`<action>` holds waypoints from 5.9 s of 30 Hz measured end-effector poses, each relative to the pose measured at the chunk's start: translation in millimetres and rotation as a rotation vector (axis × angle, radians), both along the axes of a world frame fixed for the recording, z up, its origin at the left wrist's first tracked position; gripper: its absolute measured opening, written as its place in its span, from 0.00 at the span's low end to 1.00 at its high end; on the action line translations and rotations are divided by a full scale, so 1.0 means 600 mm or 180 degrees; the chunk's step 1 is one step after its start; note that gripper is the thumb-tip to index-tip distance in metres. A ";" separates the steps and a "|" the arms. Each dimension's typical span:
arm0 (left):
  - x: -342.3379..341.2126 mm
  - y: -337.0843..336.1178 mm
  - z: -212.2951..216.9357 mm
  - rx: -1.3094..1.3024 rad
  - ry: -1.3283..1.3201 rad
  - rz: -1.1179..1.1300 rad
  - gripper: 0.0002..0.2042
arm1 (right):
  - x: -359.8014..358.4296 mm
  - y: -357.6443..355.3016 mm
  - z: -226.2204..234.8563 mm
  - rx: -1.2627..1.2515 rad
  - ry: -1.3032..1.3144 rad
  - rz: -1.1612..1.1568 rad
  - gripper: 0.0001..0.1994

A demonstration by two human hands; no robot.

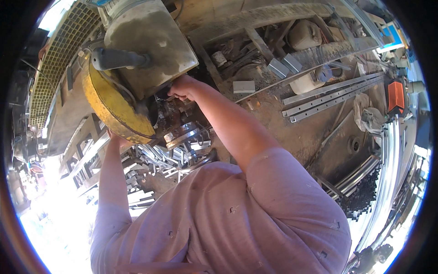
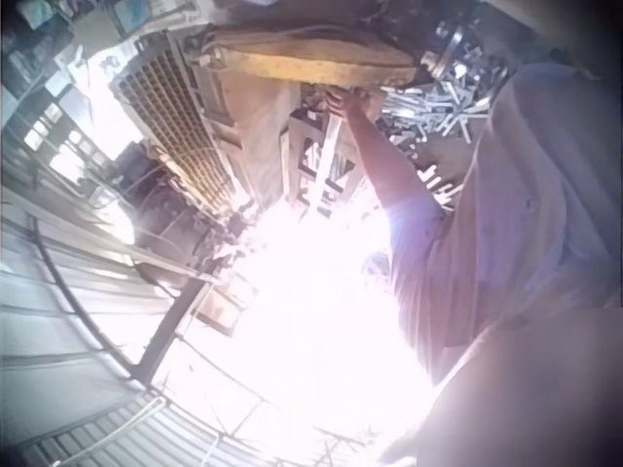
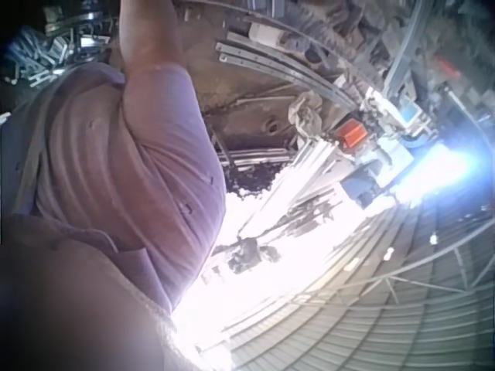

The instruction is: The person uses a chop saw to cut a long metal bar into smaller segments. They repeatedly position the bar, lower the saw blade to cut, and then remove the cut pieces, stacking them on a nearby surface.

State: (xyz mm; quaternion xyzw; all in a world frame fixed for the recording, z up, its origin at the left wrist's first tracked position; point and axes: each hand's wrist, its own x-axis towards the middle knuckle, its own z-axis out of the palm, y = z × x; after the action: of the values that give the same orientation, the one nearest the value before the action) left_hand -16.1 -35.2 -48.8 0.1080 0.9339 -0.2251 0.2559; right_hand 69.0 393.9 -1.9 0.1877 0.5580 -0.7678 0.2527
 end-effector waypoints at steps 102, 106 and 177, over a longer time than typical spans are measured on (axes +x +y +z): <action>0.033 0.030 0.060 0.1139 0.0670 0.0187 0.59 | 0.313 0.202 -0.052 0.1824 -0.0205 -0.3057 0.13; 0.019 -0.039 0.029 0.1209 0.1114 -0.0127 0.50 | 0.318 0.205 -0.051 0.0813 -0.0227 -0.3413 0.12; 0.024 0.063 0.001 0.1447 0.1891 0.0591 0.29 | 0.039 -0.053 -0.032 0.1642 0.0567 -0.0867 0.13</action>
State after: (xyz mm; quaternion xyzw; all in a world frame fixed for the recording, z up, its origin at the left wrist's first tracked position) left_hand -2.0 2.6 -48.1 0.0071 0.9992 -0.0097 -0.0370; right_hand 92.1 362.3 -21.3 0.2508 0.7243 -0.6410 0.0415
